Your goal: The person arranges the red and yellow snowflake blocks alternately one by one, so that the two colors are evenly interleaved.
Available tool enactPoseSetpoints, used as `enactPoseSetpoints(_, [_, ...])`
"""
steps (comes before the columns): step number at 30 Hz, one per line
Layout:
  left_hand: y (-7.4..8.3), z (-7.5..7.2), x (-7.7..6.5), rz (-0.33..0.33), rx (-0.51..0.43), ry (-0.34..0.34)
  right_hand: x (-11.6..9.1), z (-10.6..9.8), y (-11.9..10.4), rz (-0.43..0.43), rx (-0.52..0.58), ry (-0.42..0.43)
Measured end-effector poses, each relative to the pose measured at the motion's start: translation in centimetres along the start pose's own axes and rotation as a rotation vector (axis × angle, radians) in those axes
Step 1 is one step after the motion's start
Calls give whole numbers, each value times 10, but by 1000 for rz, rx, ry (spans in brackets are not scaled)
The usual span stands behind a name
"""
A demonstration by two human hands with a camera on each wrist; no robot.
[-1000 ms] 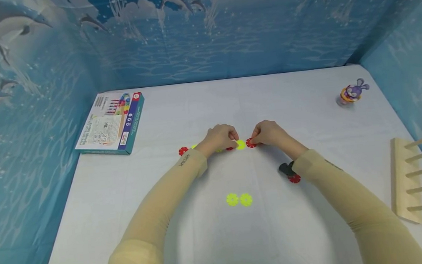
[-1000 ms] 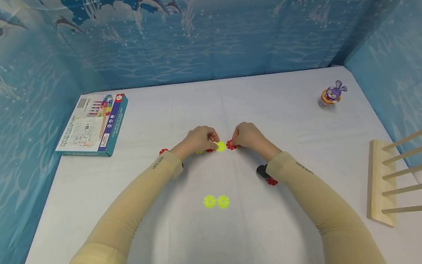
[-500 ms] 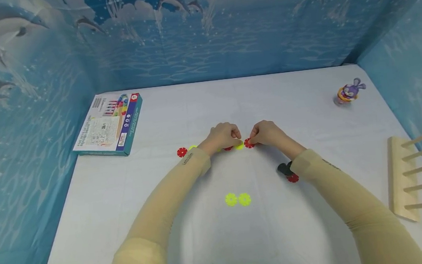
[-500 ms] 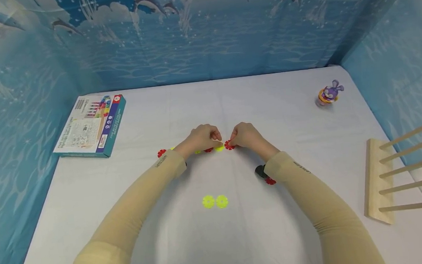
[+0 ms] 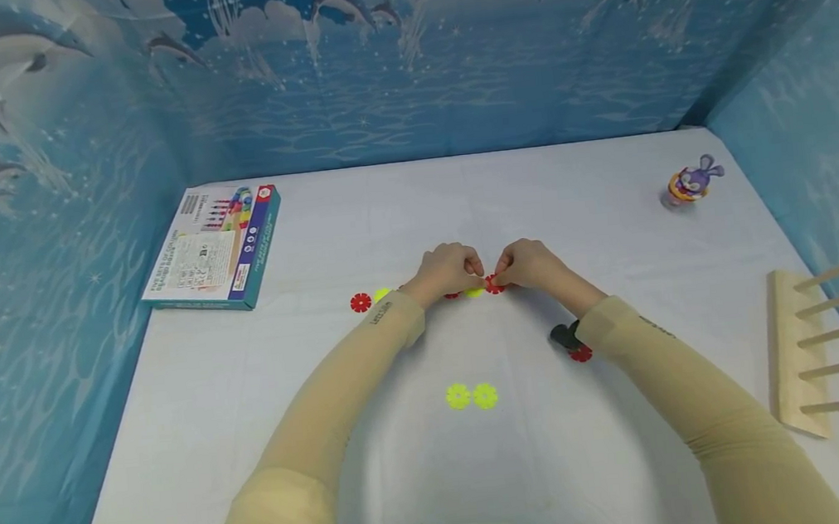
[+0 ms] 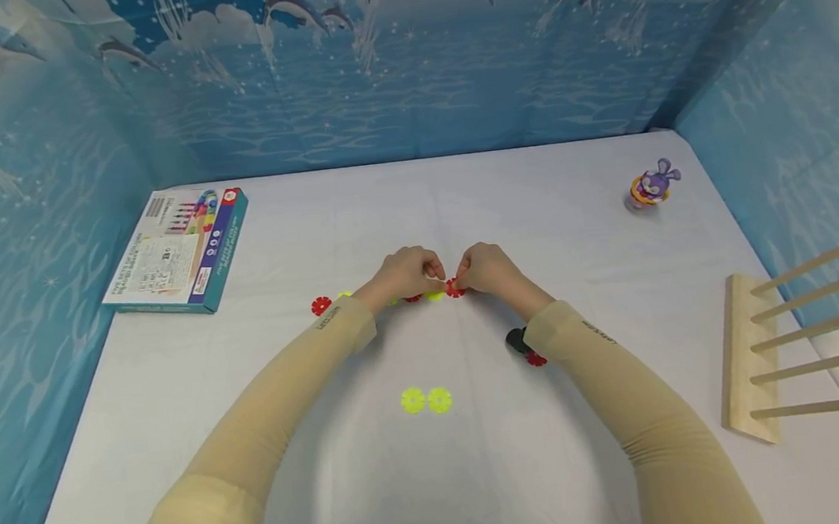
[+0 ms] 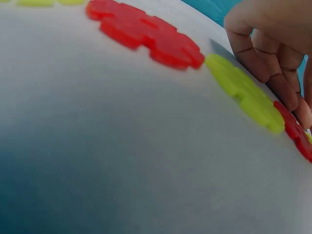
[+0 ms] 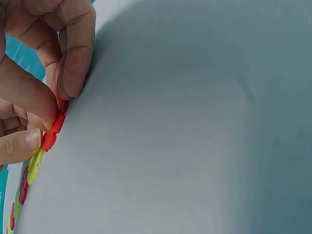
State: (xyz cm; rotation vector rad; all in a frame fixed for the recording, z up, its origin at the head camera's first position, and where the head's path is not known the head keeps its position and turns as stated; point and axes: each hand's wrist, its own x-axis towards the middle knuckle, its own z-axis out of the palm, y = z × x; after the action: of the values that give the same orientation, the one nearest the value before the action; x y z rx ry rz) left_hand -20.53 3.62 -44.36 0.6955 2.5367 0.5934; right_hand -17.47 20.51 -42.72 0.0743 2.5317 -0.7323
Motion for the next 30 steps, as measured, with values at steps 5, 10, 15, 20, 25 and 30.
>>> enactPoseSetpoints(5, [2,0,-1,-22,-23,16,2,1,0,1,7,-3])
enactPoseSetpoints(10, [5,-1,-1,-46,-41,21,0,0,2,-8,15,3])
enactPoseSetpoints(15, [4,0,1,-49,-47,23,-12,-1,2,-41,17,22])
enactPoseSetpoints(20, [4,0,2,-53,-44,14,-34,3,-1,-97,50,50])
enactPoseSetpoints(25, [4,0,2,-64,-39,14,-59,14,-2,-183,89,49])
enactPoseSetpoints(30, [5,1,1,-68,-37,18,-79,33,-3,-240,101,-18])
